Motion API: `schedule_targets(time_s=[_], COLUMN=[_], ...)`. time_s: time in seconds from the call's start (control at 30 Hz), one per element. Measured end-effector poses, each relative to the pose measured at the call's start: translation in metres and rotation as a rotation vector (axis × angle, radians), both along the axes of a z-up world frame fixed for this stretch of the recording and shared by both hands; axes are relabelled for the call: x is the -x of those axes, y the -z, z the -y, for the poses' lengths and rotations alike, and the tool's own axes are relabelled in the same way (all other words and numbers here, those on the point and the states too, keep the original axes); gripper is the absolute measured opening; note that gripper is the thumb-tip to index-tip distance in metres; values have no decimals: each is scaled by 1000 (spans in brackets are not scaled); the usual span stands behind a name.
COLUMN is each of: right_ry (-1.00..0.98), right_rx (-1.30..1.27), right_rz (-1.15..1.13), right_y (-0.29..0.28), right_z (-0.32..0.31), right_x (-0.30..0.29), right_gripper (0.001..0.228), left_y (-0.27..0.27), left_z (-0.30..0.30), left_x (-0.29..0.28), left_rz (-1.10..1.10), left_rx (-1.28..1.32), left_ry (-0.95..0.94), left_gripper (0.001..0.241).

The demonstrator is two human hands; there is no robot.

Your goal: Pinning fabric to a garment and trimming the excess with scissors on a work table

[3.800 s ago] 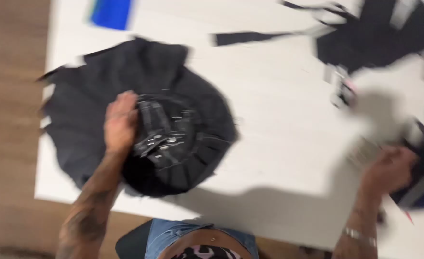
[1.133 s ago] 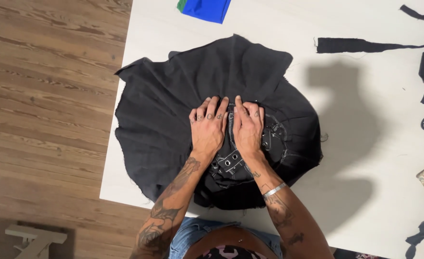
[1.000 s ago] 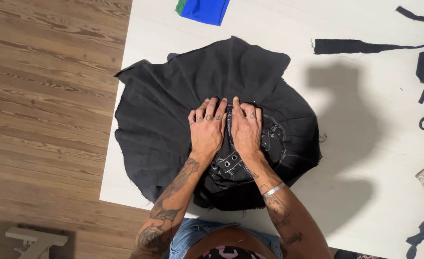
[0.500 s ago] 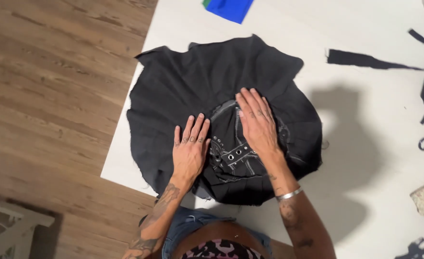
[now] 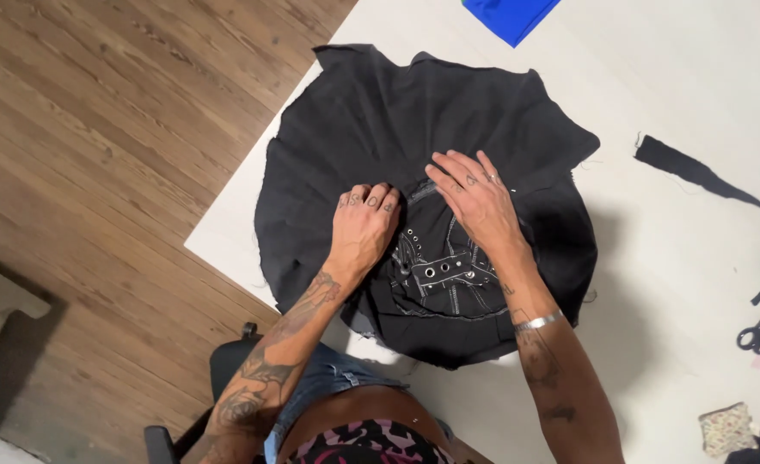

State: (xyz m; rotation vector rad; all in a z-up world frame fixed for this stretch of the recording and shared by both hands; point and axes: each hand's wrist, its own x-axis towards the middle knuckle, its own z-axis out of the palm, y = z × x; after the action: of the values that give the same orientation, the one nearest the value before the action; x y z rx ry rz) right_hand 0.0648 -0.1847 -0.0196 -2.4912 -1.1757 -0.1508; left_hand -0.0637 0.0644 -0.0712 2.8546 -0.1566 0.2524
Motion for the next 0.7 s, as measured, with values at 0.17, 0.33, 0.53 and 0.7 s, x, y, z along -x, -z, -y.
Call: schedule_targets(time_s=[0.17, 0.33, 0.53, 0.7], right_ry=[-81, -142, -169, -204], right_rx=[48, 113, 138, 183], right_rz=[-17, -10, 61, 60], right_y=[21, 22, 13, 21], right_z=[6, 10, 6, 4], right_x=[-15, -17, -11, -6], right_gripper=[43, 53, 48, 70], left_y=[16, 14, 3, -6], left_z=[-5, -13, -12, -10], left_x=[6, 4, 5, 5], left_rz=[84, 163, 214, 288], left_rx=[17, 5, -48, 6], left_ry=[25, 18, 15, 40], left_gripper=[31, 22, 20, 23])
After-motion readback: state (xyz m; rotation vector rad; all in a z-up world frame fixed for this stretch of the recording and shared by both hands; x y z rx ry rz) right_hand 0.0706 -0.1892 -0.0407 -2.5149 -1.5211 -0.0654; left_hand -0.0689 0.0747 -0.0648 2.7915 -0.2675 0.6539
